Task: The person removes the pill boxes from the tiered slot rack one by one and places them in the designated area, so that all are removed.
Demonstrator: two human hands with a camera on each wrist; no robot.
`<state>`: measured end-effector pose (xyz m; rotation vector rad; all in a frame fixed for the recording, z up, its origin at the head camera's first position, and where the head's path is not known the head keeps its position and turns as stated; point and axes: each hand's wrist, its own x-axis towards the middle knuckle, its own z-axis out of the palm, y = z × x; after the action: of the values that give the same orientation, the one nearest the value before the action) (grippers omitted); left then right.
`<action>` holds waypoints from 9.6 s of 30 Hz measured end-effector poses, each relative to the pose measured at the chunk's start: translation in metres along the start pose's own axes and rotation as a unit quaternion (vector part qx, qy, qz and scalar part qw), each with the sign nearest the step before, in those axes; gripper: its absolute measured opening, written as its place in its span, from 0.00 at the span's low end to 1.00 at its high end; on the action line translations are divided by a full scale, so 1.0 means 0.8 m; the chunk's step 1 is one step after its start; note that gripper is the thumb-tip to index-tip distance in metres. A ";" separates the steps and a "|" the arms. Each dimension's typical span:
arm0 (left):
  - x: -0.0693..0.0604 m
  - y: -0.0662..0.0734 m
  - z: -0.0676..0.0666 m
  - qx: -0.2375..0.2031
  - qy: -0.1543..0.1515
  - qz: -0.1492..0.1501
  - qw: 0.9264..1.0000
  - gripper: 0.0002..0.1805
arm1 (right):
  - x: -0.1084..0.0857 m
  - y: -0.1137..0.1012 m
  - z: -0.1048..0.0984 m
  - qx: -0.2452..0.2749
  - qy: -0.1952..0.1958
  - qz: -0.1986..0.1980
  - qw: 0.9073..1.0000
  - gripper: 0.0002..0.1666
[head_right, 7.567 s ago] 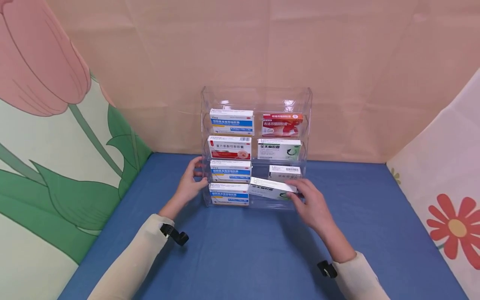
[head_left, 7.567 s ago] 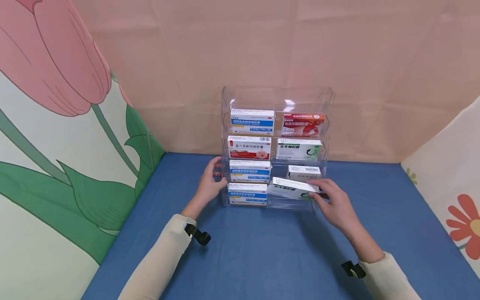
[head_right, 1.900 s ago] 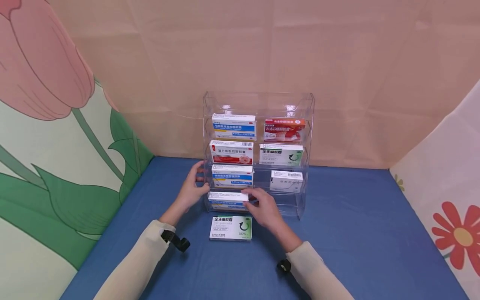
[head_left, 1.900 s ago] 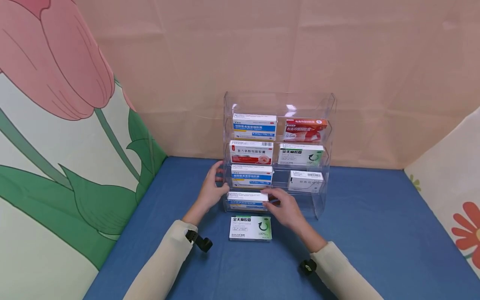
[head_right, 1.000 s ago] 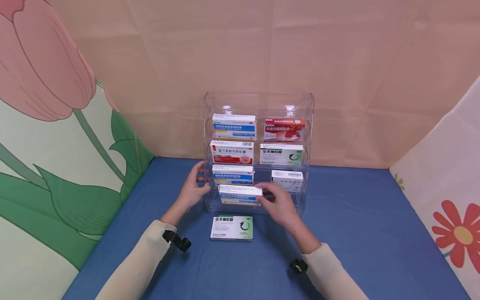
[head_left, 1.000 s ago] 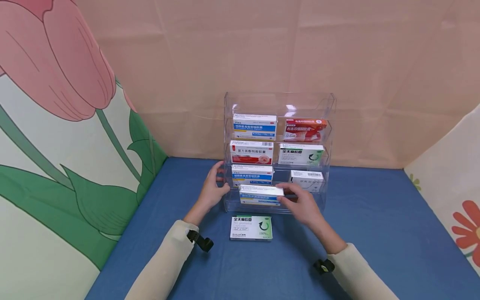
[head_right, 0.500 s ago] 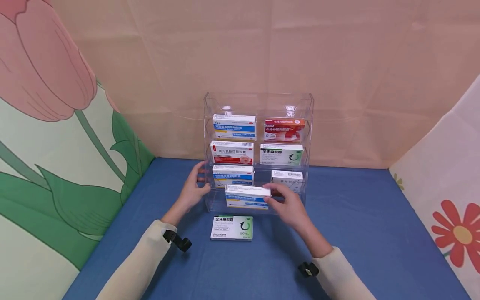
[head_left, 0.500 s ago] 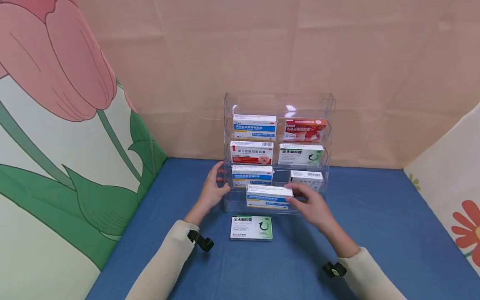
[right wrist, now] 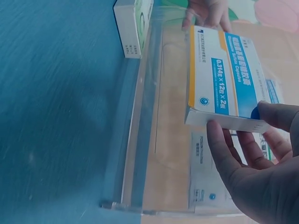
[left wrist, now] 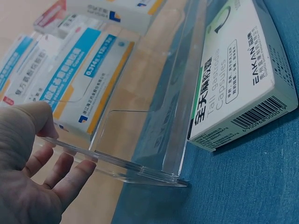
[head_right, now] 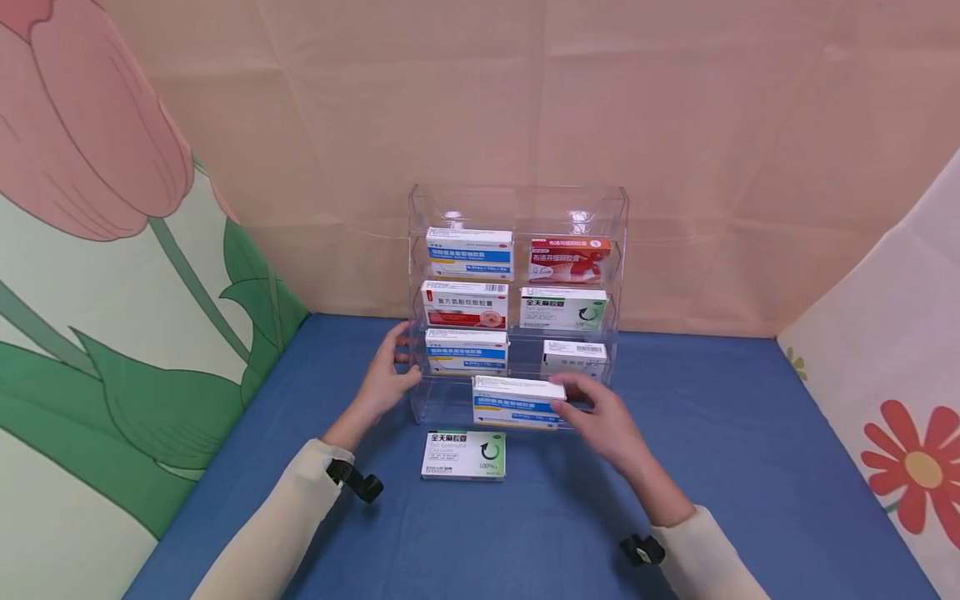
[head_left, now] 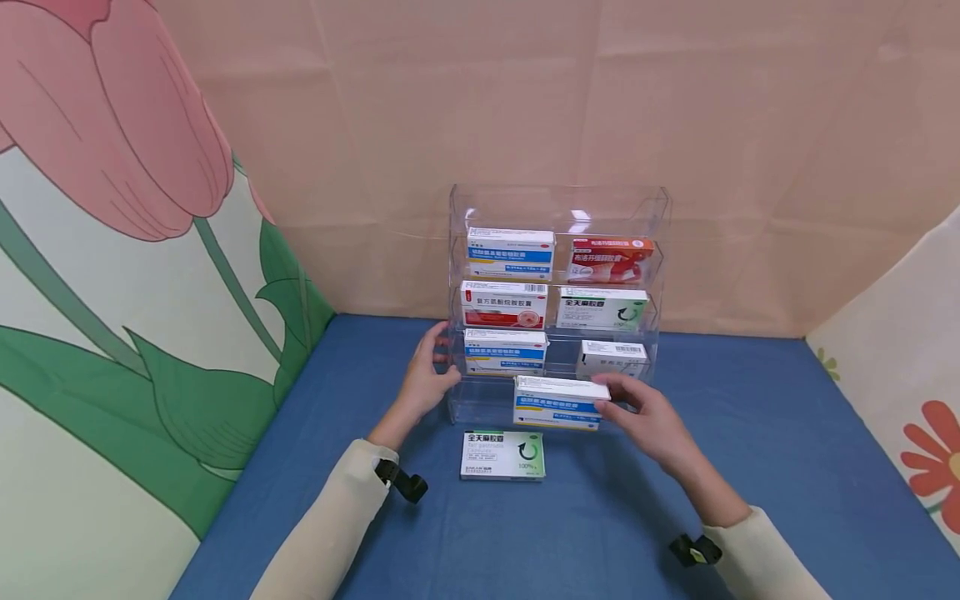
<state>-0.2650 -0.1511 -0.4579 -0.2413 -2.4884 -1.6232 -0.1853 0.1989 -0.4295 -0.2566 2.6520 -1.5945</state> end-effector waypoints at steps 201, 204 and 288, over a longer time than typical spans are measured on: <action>-0.002 -0.002 0.005 0.017 0.004 0.023 1.000 0.46 | 0.043 -0.061 -0.062 -0.299 0.139 -0.093 0.940 0.27; -0.002 -0.001 0.005 0.017 0.001 0.024 1.000 0.46 | 0.037 -0.067 -0.064 -0.293 0.143 -0.102 0.940 0.27; -0.005 -0.009 0.002 0.032 -0.005 0.031 0.999 0.46 | -0.021 0.017 0.084 0.071 -0.274 0.019 0.959 0.20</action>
<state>-0.2627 -0.1525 -0.4659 -0.3157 -2.5083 -1.5205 -0.1623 0.1490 -0.4745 -0.5446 2.1033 -1.4300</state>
